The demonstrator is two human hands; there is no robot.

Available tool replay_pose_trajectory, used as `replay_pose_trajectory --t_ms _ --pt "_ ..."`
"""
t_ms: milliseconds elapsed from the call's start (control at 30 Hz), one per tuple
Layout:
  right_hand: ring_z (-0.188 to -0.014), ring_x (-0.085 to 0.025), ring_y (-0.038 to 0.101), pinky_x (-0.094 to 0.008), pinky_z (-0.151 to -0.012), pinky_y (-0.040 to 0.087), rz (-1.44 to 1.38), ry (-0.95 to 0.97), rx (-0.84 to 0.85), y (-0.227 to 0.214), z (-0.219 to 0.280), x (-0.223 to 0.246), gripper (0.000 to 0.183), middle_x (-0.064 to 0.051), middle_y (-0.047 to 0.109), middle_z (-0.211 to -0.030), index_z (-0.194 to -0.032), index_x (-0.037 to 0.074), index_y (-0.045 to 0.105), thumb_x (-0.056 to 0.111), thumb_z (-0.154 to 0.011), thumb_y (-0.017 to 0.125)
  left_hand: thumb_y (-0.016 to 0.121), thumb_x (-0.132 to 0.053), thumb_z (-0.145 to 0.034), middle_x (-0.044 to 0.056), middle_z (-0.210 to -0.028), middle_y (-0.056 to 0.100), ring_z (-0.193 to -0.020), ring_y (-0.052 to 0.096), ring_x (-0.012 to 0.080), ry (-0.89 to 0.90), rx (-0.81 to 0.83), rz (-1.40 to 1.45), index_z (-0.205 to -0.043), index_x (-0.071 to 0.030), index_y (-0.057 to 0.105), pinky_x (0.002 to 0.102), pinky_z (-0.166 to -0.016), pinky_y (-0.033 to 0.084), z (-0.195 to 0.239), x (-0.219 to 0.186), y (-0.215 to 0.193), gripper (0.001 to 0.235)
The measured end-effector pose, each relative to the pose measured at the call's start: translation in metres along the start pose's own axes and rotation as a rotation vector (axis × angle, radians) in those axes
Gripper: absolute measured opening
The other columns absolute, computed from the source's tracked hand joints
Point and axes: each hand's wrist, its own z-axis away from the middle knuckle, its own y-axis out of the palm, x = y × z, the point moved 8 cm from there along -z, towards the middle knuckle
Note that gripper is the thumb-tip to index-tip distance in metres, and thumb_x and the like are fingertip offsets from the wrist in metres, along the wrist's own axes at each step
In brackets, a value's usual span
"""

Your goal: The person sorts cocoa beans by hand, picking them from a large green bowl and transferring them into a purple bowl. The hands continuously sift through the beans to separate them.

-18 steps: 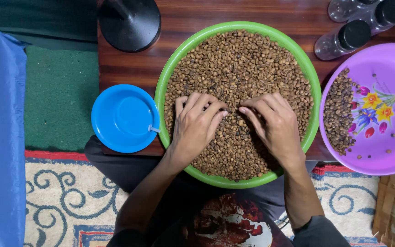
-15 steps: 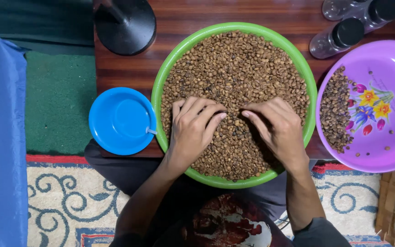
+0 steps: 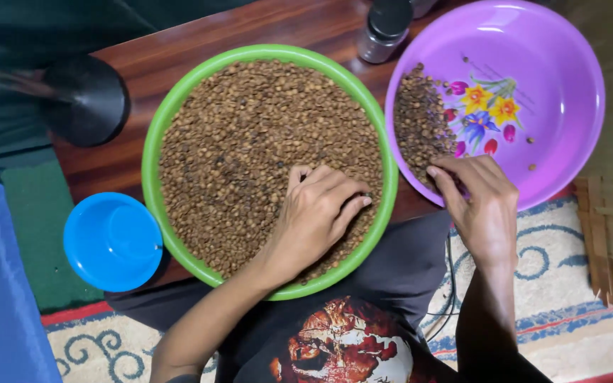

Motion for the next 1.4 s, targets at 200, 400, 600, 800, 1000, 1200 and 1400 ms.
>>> replay_pose_trajectory --t_ms 200,400,600,800,1000,1200,1400 --pt "-0.091 -0.039 0.071 -0.046 -0.081 0.057 -0.005 0.056 -0.018 -0.008 0.014 -0.021 0.016 -0.019 0.076 -0.095 -0.110 -0.001 0.076 0.010 -0.098 0.078 0.069 -0.022 -0.096 0.004 -0.089 0.070 -0.091 0.068 0.0256 0.068 0.065 -0.036 -0.107 -0.018 0.073 0.043 -0.091 0.041 -0.039 -0.019 0.044 0.013" --pt "-0.093 -0.039 0.070 -0.046 -0.080 0.057 -0.046 0.091 -0.063 -0.017 0.014 -0.020 0.015 -0.019 0.075 -0.101 -0.112 -0.001 0.075 0.007 -0.100 0.077 0.070 -0.023 -0.095 0.008 -0.094 0.069 -0.096 0.067 0.0269 0.085 0.080 -0.164 -0.121 -0.015 0.069 0.045 -0.091 0.039 -0.055 -0.020 0.066 0.027" --pt "-0.091 -0.034 0.071 -0.043 -0.081 0.057 -0.104 0.001 -0.030 0.000 0.008 0.002 0.012 -0.012 0.076 -0.100 -0.110 0.005 0.078 0.010 -0.099 0.076 0.067 -0.030 -0.098 0.008 -0.095 0.070 -0.096 0.066 0.0270 0.023 0.060 -0.147 -0.120 -0.013 0.068 0.045 -0.093 0.038 -0.019 -0.012 0.022 0.028" --pt "-0.093 -0.038 0.070 -0.048 -0.082 0.055 -0.173 -0.184 0.182 0.056 -0.006 0.066 0.012 -0.016 0.075 -0.100 -0.106 0.002 0.075 0.008 -0.101 0.066 0.070 -0.032 -0.098 0.003 -0.091 0.071 -0.092 0.067 0.0240 -0.074 -0.105 -0.232 -0.108 -0.015 0.073 0.042 -0.090 0.042 0.039 0.006 -0.037 0.020" --pt "-0.092 -0.035 0.071 -0.045 -0.083 0.056 -0.306 -0.148 0.266 0.071 -0.022 0.086 0.014 -0.013 0.077 -0.101 -0.108 0.006 0.077 0.011 -0.100 0.067 0.070 -0.031 -0.097 0.004 -0.093 0.065 -0.095 0.061 0.0254 -0.120 -0.129 -0.426 -0.103 -0.015 0.073 0.045 -0.091 0.040 0.070 0.040 -0.049 0.018" --pt "-0.096 -0.039 0.065 -0.050 -0.084 0.055 -0.132 -0.189 0.210 0.076 -0.057 0.077 0.018 -0.017 0.069 -0.106 -0.113 0.004 0.076 0.017 -0.101 0.074 0.071 -0.034 -0.097 0.002 -0.089 0.063 -0.094 0.062 0.0233 -0.136 -0.166 -0.342 -0.102 -0.018 0.072 0.045 -0.092 0.040 0.068 0.046 -0.062 0.017" --pt "-0.094 -0.036 0.061 -0.047 -0.084 0.053 -0.035 -0.215 0.299 0.100 -0.068 0.078 0.012 -0.015 0.065 -0.104 -0.106 0.005 0.077 0.014 -0.102 0.070 0.067 -0.025 -0.100 0.005 -0.092 0.064 -0.094 0.059 0.0235 -0.186 -0.151 -0.319 -0.107 -0.014 0.073 0.046 -0.092 0.038 0.049 0.060 -0.081 0.015"
